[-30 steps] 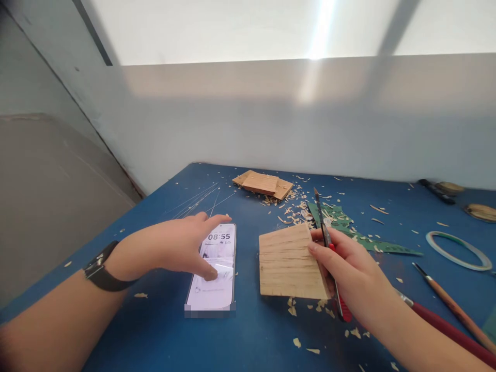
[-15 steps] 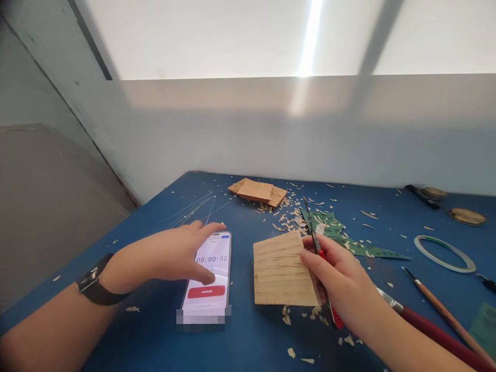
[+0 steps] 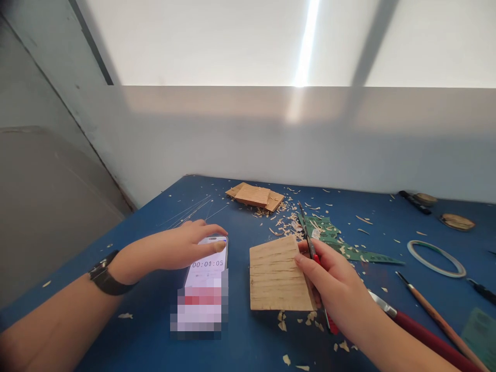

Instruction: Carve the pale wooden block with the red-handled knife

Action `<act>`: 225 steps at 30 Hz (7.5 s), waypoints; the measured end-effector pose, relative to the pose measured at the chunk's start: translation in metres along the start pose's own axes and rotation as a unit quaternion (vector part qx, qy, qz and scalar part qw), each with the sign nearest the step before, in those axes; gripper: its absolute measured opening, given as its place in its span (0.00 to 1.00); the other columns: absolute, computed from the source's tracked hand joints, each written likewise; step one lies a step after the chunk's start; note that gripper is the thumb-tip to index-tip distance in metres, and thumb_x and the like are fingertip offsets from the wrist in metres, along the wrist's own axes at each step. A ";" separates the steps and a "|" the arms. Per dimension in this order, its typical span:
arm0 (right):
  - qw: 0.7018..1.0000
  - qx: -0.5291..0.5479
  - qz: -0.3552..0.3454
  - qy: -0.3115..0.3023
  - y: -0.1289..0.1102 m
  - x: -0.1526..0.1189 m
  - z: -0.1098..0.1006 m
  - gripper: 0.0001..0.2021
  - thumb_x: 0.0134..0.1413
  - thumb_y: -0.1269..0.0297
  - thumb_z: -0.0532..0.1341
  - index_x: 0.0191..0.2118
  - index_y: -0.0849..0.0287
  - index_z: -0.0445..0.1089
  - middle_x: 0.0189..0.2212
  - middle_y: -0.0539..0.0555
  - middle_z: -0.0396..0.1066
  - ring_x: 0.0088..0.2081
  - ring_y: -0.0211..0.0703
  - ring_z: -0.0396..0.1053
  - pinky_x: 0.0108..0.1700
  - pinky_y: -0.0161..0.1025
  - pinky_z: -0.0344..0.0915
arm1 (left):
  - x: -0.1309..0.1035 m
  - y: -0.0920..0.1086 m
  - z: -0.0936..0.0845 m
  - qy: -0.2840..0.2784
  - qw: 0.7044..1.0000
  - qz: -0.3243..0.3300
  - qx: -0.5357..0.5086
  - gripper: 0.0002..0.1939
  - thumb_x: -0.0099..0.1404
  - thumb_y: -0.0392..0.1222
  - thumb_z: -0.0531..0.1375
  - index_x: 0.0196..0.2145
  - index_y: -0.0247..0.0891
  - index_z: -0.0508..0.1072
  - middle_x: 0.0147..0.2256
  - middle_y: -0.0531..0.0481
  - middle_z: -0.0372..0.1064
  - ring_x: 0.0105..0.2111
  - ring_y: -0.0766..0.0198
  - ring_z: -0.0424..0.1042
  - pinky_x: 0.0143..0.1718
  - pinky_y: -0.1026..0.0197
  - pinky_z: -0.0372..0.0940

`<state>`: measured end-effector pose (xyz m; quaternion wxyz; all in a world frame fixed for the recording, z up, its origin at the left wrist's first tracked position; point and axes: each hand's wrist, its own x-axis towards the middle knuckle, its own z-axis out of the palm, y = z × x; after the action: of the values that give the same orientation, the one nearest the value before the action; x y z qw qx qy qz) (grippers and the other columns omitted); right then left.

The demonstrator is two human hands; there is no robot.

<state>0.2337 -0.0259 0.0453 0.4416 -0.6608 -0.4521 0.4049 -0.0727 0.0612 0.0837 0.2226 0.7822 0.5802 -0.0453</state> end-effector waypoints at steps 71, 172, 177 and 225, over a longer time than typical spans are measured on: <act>0.968 0.106 -0.053 -0.222 0.012 -0.026 0.012 0.25 0.62 0.42 0.76 0.52 0.49 0.67 0.26 0.40 0.69 0.22 0.36 0.57 0.23 0.35 0.54 | -0.025 0.070 0.077 0.038 0.858 0.355 -0.370 0.48 0.66 0.53 0.77 0.76 0.45 0.61 0.66 0.38 0.74 0.66 0.39 0.74 0.71 0.39 0.69; 0.908 -0.201 -0.314 -0.189 0.006 -0.004 -0.014 0.27 0.70 0.60 0.63 0.72 0.50 0.64 0.29 0.45 0.72 0.28 0.46 0.67 0.34 0.46 0.64 | -0.027 0.070 0.064 -0.184 0.590 0.120 -0.777 0.39 0.76 0.69 0.52 0.71 0.41 0.71 0.67 0.36 0.77 0.67 0.37 0.75 0.67 0.38 0.69; 0.870 -0.248 -0.345 -0.249 0.008 -0.008 -0.016 0.35 0.66 0.66 0.63 0.77 0.53 0.63 0.41 0.53 0.82 0.36 0.49 0.77 0.39 0.47 0.70 | -0.028 0.074 0.062 -0.152 0.575 0.096 -0.798 0.41 0.75 0.68 0.55 0.73 0.37 0.69 0.63 0.34 0.80 0.66 0.35 0.76 0.67 0.36 0.70; 0.928 0.182 -0.031 -0.324 0.007 -0.013 -0.007 0.24 0.67 0.37 0.70 0.60 0.44 0.79 0.29 0.46 0.69 0.24 0.39 0.63 0.25 0.38 0.61 | -0.028 0.066 0.068 -0.072 0.740 0.100 -0.661 0.40 0.64 0.51 0.80 0.63 0.50 0.61 0.52 0.43 0.80 0.47 0.49 0.84 0.43 0.50 0.78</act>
<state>0.2386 -0.0411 0.0429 0.3963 -0.3874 -0.5091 0.6585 -0.0075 -0.0057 0.0511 0.7278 0.4867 0.3654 0.3160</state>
